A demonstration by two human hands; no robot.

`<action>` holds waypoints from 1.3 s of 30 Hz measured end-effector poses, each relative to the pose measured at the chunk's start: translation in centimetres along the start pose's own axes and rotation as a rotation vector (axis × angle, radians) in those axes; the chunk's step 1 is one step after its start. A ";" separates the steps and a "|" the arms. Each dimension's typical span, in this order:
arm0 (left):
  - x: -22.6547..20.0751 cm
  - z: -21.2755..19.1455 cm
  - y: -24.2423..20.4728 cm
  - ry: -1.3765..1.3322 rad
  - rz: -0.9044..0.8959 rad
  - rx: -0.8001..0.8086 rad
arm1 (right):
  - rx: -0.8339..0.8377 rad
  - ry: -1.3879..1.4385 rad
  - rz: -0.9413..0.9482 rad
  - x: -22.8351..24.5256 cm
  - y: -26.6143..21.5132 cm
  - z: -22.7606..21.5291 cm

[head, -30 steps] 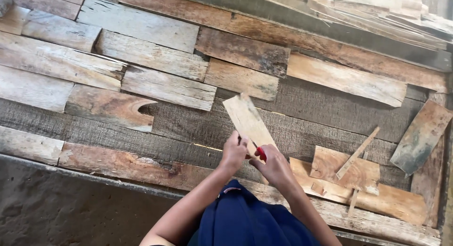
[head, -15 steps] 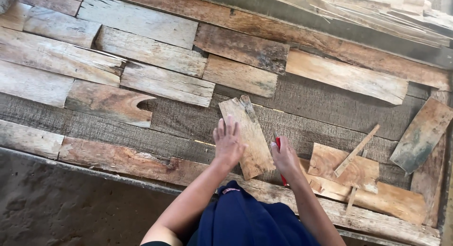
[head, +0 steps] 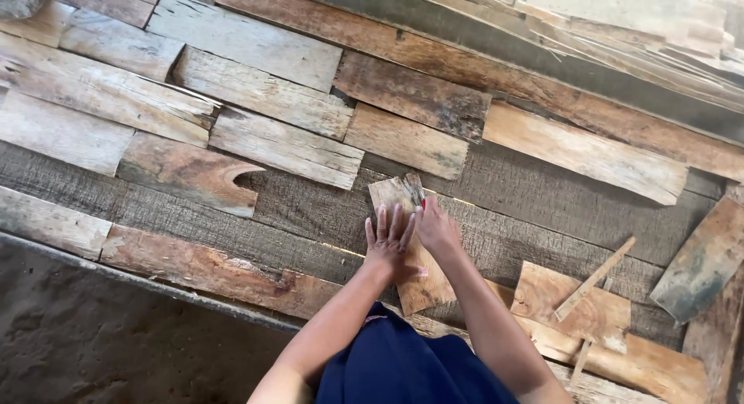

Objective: Trimming and arranging wood veneer pieces on a wooden surface using a utility knife.

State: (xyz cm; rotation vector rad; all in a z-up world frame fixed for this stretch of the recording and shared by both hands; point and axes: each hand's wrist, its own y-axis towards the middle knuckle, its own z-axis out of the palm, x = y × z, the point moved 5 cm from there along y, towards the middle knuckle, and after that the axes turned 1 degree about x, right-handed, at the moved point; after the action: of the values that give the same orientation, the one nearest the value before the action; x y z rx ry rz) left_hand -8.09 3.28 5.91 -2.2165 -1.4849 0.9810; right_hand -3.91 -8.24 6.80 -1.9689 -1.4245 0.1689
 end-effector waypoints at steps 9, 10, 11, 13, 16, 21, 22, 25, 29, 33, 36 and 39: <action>0.8 1.3 0.8 -0.040 0.045 -0.083 | -0.015 -0.052 -0.048 2.3 3.3 -0.1; 0.9 1.4 0.9 -0.032 0.040 -0.091 | -0.016 -0.066 -0.059 3.0 2.7 -0.6; 0.9 1.5 1.0 -0.024 0.040 -0.100 | -0.020 -0.081 -0.066 3.6 2.1 -1.2; 0.9 1.6 0.9 -0.030 0.017 -0.098 | -0.025 -0.100 -0.067 3.6 2.2 -1.3; 0.9 1.7 1.0 -0.036 -0.008 -0.097 | -0.022 -0.118 -0.065 2.4 3.7 -0.1; 0.8 1.5 1.3 -0.027 -0.003 -0.091 | -0.041 -0.062 -0.099 3.0 2.6 -1.5; 0.9 1.7 1.5 -0.036 0.004 -0.093 | -0.043 -0.074 -0.091 3.1 2.3 -1.8; 1.0 1.7 1.7 -0.042 0.009 -0.065 | -0.039 -0.084 -0.080 3.4 2.2 -1.8; 1.1 1.9 2.1 -0.033 0.007 0.007 | -0.036 -0.083 -0.075 3.2 2.4 -1.6; 1.0 1.7 2.2 -0.033 0.001 0.025 | -0.040 -0.087 -0.085 2.9 3.4 -1.2; 0.8 1.9 1.9 -0.035 -0.003 0.035 | -0.046 -0.103 -0.075 1.8 4.4 0.0; 0.9 2.0 2.1 -0.045 -0.008 0.037 | -0.033 -0.099 -0.071 2.5 3.5 -0.8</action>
State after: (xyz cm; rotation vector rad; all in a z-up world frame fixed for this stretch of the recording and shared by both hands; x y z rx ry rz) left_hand -7.78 3.00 2.93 -2.1748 -1.4811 1.0538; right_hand 0.17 -6.94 6.00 -1.9570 -1.5673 0.2155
